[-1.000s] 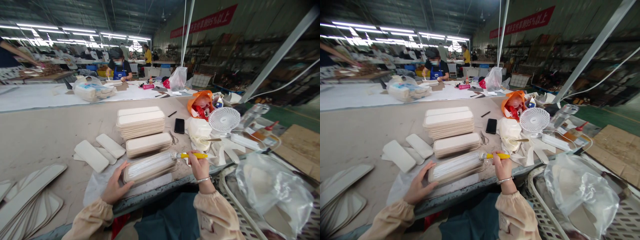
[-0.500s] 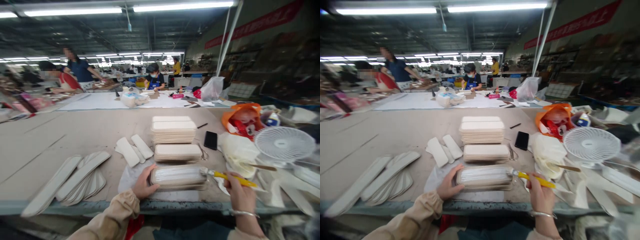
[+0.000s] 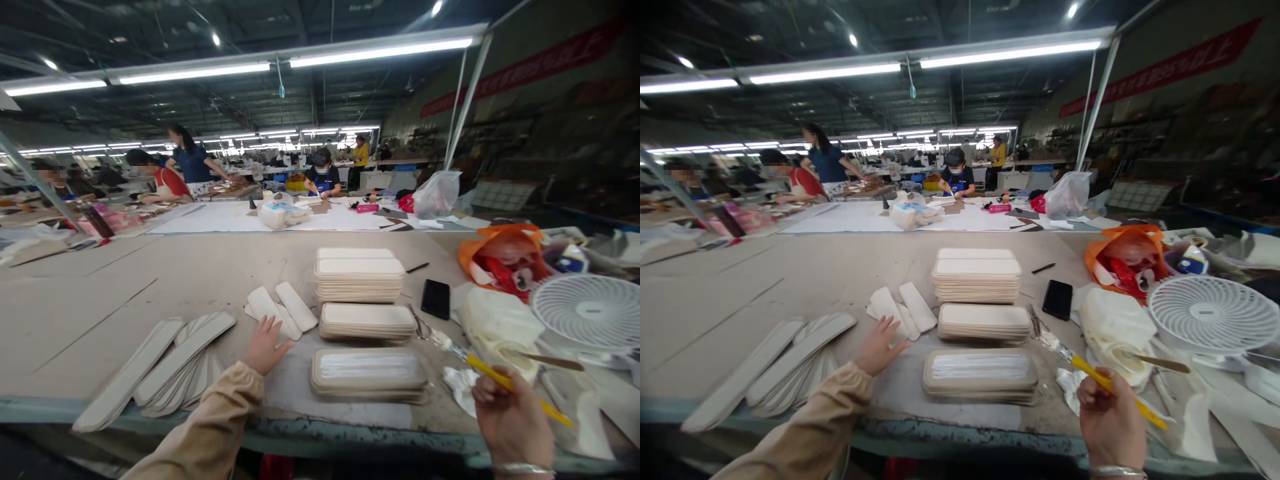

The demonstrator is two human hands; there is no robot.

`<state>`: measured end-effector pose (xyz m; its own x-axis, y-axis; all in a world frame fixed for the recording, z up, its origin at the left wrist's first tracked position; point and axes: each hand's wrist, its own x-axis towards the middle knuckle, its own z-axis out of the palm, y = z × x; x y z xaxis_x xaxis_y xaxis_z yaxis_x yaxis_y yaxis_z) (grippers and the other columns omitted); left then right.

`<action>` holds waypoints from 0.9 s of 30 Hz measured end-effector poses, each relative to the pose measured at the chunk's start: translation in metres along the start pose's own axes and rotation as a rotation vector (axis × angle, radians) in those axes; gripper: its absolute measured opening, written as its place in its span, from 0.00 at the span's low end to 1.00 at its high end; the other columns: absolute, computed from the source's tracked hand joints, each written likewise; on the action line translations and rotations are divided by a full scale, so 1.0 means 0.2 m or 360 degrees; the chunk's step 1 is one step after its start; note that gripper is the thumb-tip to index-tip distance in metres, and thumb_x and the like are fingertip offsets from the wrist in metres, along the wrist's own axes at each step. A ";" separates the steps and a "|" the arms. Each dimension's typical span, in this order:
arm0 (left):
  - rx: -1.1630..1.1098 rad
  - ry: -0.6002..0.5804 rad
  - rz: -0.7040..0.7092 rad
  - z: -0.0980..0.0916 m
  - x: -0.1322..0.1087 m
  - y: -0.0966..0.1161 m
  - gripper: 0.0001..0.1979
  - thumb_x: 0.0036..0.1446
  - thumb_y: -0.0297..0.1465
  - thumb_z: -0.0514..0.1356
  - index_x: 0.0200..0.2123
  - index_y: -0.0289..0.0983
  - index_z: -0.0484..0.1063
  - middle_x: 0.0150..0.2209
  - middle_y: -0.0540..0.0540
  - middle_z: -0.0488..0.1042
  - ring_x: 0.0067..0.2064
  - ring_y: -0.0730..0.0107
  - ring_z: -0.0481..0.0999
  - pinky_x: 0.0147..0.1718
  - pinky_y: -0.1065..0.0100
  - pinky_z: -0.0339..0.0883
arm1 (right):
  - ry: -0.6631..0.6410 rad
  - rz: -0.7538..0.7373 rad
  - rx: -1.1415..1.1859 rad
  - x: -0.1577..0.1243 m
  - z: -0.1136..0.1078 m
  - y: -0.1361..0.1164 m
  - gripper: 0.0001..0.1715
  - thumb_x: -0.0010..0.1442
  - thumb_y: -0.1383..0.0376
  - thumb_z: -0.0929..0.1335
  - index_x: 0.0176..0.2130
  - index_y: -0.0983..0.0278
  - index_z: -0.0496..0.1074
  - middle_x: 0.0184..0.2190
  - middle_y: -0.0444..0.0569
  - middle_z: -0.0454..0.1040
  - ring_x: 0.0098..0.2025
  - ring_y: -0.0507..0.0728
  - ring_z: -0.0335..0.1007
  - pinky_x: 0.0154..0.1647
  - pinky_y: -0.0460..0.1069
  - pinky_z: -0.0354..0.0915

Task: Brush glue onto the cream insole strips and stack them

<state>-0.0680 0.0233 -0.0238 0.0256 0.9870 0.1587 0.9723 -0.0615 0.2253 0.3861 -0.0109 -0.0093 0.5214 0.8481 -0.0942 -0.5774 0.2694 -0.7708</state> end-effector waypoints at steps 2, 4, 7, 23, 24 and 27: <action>0.0088 -0.0201 -0.0032 0.00 0.04 -0.05 0.30 0.54 0.43 0.58 0.55 0.28 0.65 0.61 0.30 0.61 0.64 0.46 0.57 0.61 0.50 0.52 | 0.0057 0.0045 0.0061 -0.01 0.01 0.01 0.14 0.45 0.58 0.73 0.28 0.64 0.70 0.17 0.38 0.57 0.18 0.45 0.54 0.13 0.39 0.54; 0.0108 -0.0269 -0.0019 0.00 0.06 -0.07 0.28 0.56 0.40 0.55 0.56 0.30 0.64 0.61 0.33 0.61 0.63 0.51 0.59 0.61 0.53 0.53 | 0.0087 0.0070 0.0086 -0.01 0.02 0.03 0.14 0.46 0.58 0.73 0.28 0.65 0.70 0.18 0.38 0.59 0.18 0.45 0.55 0.13 0.39 0.55; 0.0100 -0.0292 -0.0006 0.00 0.07 -0.08 0.28 0.57 0.40 0.54 0.56 0.29 0.64 0.61 0.32 0.61 0.62 0.52 0.60 0.60 0.55 0.55 | 0.0065 0.0068 0.0101 -0.01 0.02 0.05 0.15 0.47 0.57 0.73 0.29 0.65 0.71 0.18 0.39 0.60 0.18 0.45 0.55 0.13 0.39 0.56; -0.0160 -0.0290 -0.0015 -0.06 0.11 -0.18 0.20 0.55 0.44 0.54 0.42 0.38 0.76 0.55 0.41 0.72 0.53 0.56 0.72 0.55 0.60 0.62 | -0.0096 -0.0074 0.0004 -0.07 0.09 0.05 0.15 0.47 0.56 0.73 0.30 0.63 0.71 0.17 0.40 0.65 0.20 0.47 0.58 0.17 0.40 0.56; -0.0165 -0.0279 -0.0024 -0.07 0.11 -0.18 0.19 0.53 0.44 0.55 0.41 0.38 0.76 0.55 0.41 0.71 0.53 0.56 0.71 0.55 0.60 0.62 | -0.0105 -0.0077 -0.0011 -0.07 0.10 0.06 0.14 0.48 0.56 0.73 0.31 0.63 0.71 0.18 0.40 0.65 0.20 0.47 0.59 0.17 0.40 0.55; -0.0137 -0.0288 -0.0014 -0.08 0.09 -0.15 0.18 0.52 0.42 0.58 0.41 0.39 0.76 0.55 0.42 0.70 0.53 0.57 0.72 0.54 0.62 0.62 | -0.0103 -0.0070 -0.0043 -0.07 0.09 0.06 0.14 0.48 0.57 0.73 0.31 0.64 0.72 0.17 0.40 0.66 0.20 0.47 0.59 0.17 0.40 0.55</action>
<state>-0.0997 0.0404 -0.0118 0.0664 0.9976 -0.0174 0.9495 -0.0578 0.3083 0.3593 -0.0117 -0.0060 0.5036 0.8637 -0.0196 -0.5371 0.2952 -0.7901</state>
